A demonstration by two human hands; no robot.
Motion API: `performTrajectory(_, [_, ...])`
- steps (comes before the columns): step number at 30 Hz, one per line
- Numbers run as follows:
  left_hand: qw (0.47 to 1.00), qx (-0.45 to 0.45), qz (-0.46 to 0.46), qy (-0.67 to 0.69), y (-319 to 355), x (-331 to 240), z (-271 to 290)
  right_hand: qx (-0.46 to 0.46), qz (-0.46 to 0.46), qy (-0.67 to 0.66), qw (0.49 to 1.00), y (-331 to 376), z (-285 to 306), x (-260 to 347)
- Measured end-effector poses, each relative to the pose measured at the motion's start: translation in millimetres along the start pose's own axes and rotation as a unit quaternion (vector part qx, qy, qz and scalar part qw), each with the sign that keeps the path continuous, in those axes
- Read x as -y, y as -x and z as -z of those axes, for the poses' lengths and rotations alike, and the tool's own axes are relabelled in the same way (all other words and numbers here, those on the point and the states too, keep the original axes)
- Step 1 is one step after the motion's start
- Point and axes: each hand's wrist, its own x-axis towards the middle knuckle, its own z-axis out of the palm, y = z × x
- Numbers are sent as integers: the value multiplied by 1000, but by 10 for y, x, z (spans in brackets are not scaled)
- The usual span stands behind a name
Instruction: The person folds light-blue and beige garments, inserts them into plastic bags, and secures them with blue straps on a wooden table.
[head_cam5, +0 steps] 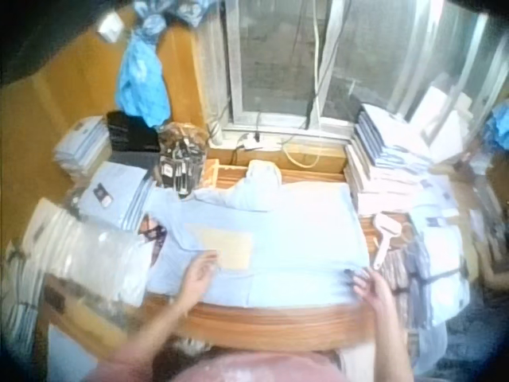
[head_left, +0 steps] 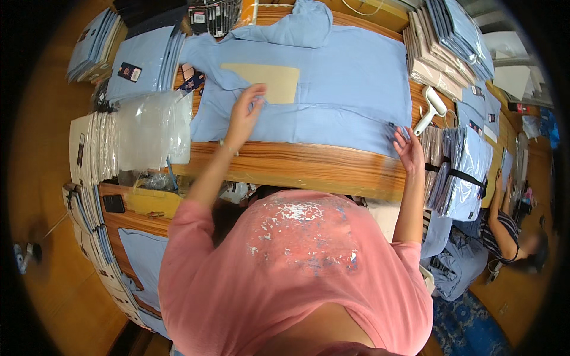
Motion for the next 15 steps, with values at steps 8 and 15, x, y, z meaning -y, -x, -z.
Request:
performTrajectory(8, [875,253,-143,-386,-781,212,27,-48,22,252,966,-68,-134,223])
performTrajectory(15, [846,167,-136,-488,-832,321,-201,-165,198,500,827,-577,275,205])
